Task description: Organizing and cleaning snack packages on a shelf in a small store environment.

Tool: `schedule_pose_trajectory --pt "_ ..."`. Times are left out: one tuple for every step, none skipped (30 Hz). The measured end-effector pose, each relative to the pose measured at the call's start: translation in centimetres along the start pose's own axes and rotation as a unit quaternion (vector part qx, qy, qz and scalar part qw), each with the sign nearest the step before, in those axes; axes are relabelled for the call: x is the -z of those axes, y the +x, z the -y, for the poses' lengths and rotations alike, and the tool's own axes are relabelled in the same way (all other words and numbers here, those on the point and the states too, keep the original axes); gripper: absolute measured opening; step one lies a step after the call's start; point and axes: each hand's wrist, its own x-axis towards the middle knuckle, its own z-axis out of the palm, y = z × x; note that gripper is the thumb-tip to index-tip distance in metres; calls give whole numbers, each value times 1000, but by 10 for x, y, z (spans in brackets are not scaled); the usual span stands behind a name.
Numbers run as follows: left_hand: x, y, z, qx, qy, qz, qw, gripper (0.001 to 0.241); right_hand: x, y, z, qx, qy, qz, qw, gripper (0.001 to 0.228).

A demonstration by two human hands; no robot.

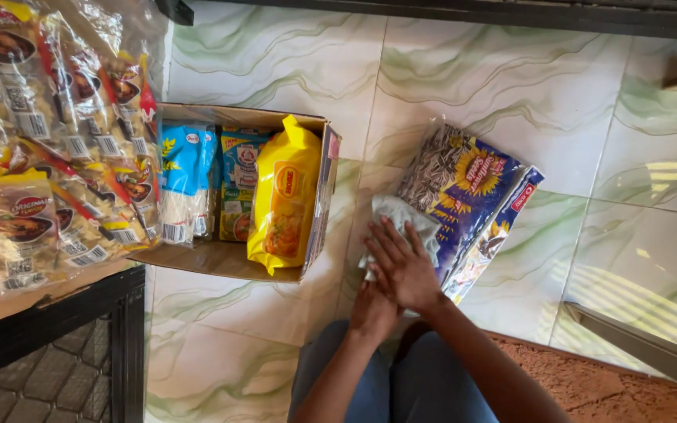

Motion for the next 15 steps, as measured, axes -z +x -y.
schedule_pose_trajectory --pt "41 -1 -3 20 -47 67 996 78 -10 0 -9 11 -29 13 999 53" --pt "83 4 -2 40 -92 129 986 86 -20 5 -21 24 -59 22 998 53" --pt "93 6 -1 40 -89 127 987 86 -16 20 -39 25 -59 18 998 53" --pt "102 3 -3 15 -88 32 996 81 -13 30 -55 29 -132 18 991 55" --pt "111 0 -5 -11 -85 -64 994 77 -10 40 -70 33 -205 17 978 58" --pt "117 -1 -7 -11 -87 -61 994 77 -4 52 -88 31 -204 20 978 58" --pt "123 -1 -8 -9 -92 -76 993 83 2 64 -105 22 -236 -10 971 53" --pt "129 1 -8 -6 -95 -94 991 89 8 79 -123 14 -268 -42 962 48" --pt "130 0 -9 -5 -95 -94 991 89 15 87 -133 14 -267 -42 963 48" --pt "131 0 -8 -7 -95 -98 991 89 23 94 -143 -12 -259 -81 962 42" --pt "133 0 -8 -9 -96 -103 990 89 31 101 -153 -39 -250 -121 960 36" --pt "133 1 -8 -9 -96 -104 990 89 26 97 -179 -39 -251 -122 960 36" --pt "133 2 -8 -6 -99 -98 990 90 21 93 -205 -76 -156 -139 975 30" --pt "132 -1 -9 0 -103 -89 991 90 15 86 -229 -112 -58 -152 980 26" --pt "130 -1 -9 3 -104 -87 991 90 19 80 -238 -111 -56 -150 981 26"
